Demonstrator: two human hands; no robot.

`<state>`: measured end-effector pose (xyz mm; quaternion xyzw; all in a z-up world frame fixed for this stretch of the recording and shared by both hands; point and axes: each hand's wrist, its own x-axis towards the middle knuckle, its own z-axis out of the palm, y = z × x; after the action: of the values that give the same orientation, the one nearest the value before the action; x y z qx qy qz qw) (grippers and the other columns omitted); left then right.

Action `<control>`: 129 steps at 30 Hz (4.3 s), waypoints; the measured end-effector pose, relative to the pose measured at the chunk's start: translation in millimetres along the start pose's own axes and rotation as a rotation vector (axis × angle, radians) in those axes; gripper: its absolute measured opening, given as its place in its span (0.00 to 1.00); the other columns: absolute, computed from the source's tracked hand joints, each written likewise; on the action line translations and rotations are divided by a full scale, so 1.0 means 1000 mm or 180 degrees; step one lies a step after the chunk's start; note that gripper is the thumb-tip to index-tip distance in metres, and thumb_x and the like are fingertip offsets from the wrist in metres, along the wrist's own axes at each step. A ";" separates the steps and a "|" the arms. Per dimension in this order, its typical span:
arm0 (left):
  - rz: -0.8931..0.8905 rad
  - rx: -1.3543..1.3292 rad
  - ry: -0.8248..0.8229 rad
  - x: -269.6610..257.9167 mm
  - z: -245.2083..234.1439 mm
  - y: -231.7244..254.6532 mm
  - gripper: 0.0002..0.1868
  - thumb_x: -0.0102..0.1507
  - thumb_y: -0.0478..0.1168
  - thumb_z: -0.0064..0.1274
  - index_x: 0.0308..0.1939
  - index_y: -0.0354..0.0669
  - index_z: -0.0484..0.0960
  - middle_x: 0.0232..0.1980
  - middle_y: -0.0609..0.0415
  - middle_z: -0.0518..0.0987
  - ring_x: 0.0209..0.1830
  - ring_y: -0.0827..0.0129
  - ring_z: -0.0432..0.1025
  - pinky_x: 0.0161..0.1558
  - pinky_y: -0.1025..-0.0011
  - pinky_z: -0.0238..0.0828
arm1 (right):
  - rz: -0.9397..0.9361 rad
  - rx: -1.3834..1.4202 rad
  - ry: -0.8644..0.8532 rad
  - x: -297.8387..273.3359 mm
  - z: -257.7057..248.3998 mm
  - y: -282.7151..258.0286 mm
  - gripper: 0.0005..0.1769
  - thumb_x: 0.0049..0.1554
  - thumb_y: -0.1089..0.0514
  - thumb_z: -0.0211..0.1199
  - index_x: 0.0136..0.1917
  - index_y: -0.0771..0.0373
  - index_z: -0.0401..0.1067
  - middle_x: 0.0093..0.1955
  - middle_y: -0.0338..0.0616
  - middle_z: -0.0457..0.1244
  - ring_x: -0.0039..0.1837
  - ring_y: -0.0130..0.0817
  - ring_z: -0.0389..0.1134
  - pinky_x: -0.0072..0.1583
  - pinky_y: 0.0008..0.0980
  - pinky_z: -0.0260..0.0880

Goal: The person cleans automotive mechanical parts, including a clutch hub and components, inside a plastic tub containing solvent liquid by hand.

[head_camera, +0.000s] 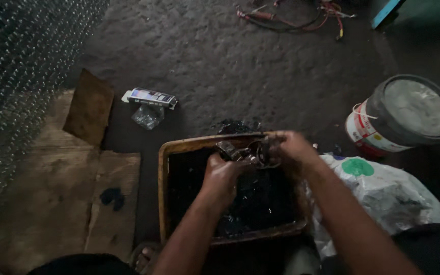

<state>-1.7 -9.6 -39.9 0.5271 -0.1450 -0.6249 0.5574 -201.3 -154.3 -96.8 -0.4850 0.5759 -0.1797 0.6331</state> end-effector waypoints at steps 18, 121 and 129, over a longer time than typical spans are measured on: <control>-0.1043 -0.0515 -0.0377 -0.007 0.019 -0.001 0.30 0.70 0.63 0.34 0.62 0.48 0.76 0.53 0.50 0.80 0.51 0.58 0.73 0.53 0.50 0.71 | -0.0099 0.0602 -0.0275 -0.131 0.019 -0.096 0.13 0.59 0.62 0.62 0.55 0.71 0.77 0.44 0.47 0.71 0.44 0.33 0.72 0.45 0.30 0.74; -0.0559 0.0718 -0.0907 0.010 0.019 -0.062 0.29 0.58 0.39 0.54 0.62 0.29 0.70 0.43 0.46 0.79 0.39 0.66 0.72 0.38 0.66 0.72 | -0.3289 -0.3630 0.0942 -0.127 0.049 -0.099 0.28 0.68 0.46 0.46 0.62 0.77 0.68 0.37 0.49 0.66 0.41 0.47 0.69 0.51 0.48 0.71; -0.1175 0.0676 -0.0467 -0.011 0.030 -0.031 0.32 0.67 0.47 0.52 0.70 0.36 0.60 0.56 0.44 0.74 0.55 0.60 0.71 0.57 0.59 0.69 | -0.3109 -0.3606 0.0834 -0.121 0.043 -0.089 0.30 0.65 0.45 0.53 0.66 0.75 0.66 0.37 0.46 0.67 0.41 0.43 0.71 0.53 0.49 0.71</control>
<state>-45.5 -2.3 -46.3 0.5535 -0.1512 -0.7342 0.3629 -165.7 -83.0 38.2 -0.9105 0.3705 -0.1725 0.0623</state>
